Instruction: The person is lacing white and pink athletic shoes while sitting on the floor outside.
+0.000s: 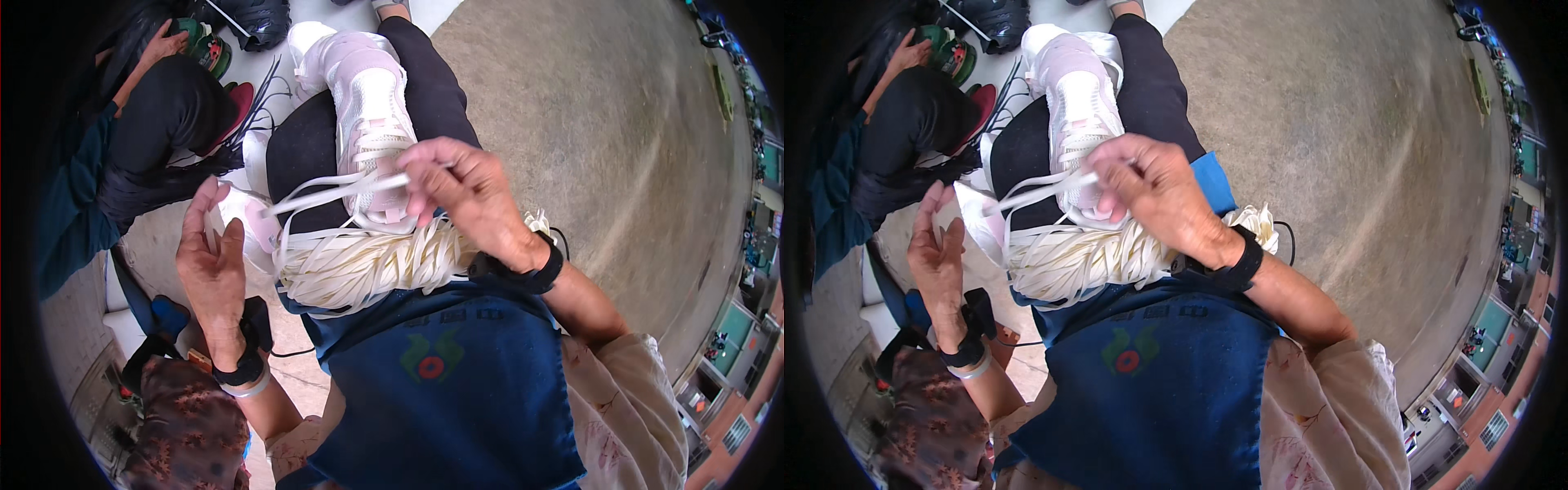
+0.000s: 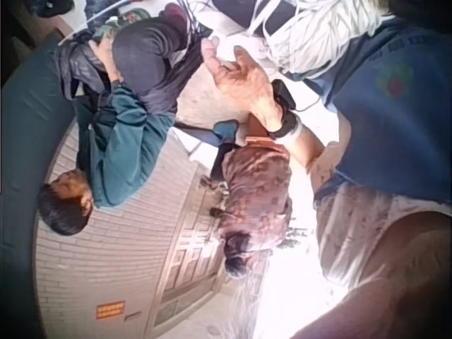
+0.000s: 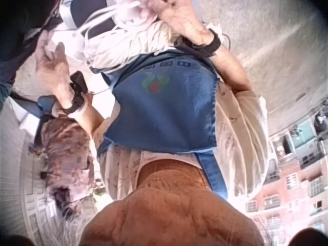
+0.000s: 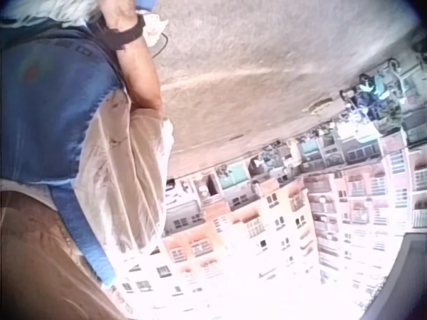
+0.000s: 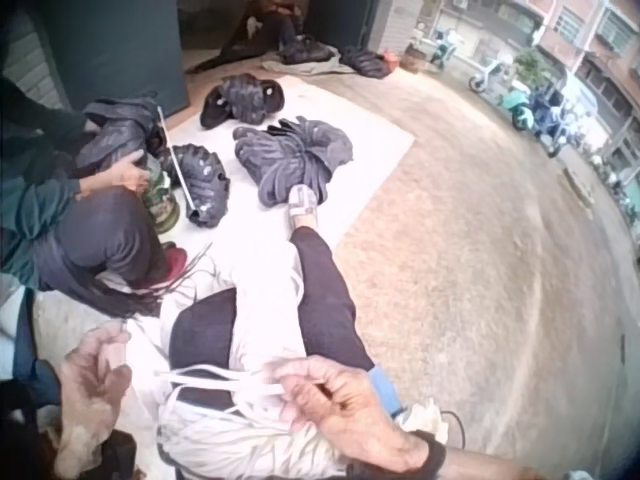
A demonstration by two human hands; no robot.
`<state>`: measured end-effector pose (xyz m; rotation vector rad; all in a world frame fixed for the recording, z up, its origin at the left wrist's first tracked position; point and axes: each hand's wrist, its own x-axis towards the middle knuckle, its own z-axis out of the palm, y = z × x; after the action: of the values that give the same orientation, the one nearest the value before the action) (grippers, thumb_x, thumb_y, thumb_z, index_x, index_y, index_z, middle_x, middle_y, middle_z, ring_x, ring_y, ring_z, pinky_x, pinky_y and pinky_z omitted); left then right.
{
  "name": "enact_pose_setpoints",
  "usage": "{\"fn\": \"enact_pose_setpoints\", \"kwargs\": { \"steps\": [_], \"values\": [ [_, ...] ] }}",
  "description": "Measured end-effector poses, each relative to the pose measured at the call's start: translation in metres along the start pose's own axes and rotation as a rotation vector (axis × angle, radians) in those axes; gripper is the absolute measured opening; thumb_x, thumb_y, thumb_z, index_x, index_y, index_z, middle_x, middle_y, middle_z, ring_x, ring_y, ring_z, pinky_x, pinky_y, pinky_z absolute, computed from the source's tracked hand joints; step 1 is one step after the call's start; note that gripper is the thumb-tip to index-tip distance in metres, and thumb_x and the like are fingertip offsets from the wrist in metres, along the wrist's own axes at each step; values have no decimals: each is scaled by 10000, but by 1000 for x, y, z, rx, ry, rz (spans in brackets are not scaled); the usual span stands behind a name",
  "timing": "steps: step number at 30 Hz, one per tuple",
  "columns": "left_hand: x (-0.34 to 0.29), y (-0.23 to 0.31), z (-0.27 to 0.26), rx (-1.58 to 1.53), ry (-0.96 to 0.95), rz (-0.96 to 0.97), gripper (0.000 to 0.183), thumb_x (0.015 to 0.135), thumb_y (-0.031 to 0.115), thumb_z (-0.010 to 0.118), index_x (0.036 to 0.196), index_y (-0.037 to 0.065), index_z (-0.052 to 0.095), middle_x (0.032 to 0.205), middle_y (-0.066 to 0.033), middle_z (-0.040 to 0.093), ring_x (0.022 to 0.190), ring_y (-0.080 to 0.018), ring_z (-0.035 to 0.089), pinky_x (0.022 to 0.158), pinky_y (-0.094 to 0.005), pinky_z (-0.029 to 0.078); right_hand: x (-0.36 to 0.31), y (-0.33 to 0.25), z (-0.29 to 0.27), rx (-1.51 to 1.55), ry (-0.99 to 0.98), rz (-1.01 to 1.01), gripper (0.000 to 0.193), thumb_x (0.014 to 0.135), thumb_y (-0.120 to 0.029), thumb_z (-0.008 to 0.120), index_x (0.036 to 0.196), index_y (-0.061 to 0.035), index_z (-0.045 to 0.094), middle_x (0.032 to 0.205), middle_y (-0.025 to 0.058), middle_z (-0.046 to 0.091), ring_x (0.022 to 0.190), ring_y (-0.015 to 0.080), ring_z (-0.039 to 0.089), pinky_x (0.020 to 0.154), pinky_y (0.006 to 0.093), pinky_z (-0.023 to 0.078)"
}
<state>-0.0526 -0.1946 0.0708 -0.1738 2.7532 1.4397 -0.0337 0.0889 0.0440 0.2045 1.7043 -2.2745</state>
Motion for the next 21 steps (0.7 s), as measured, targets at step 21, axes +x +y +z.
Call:
{"fn": "enact_pose_setpoints", "kwargs": {
  "steps": [21],
  "values": [
    [3, 23, 60, -412, -341, -140, 102, 975, 133, 537, 1020, 49, 575, 715, 38, 499, 575, -30, 437, 513, -178, 356, -25, 19, 7, -324, -139, 63, 319, 1002, -139, 493, 1302, -34, 518, 724, 19, 588, 581, 57, 571, 520, 225, 480]
  ]
}}
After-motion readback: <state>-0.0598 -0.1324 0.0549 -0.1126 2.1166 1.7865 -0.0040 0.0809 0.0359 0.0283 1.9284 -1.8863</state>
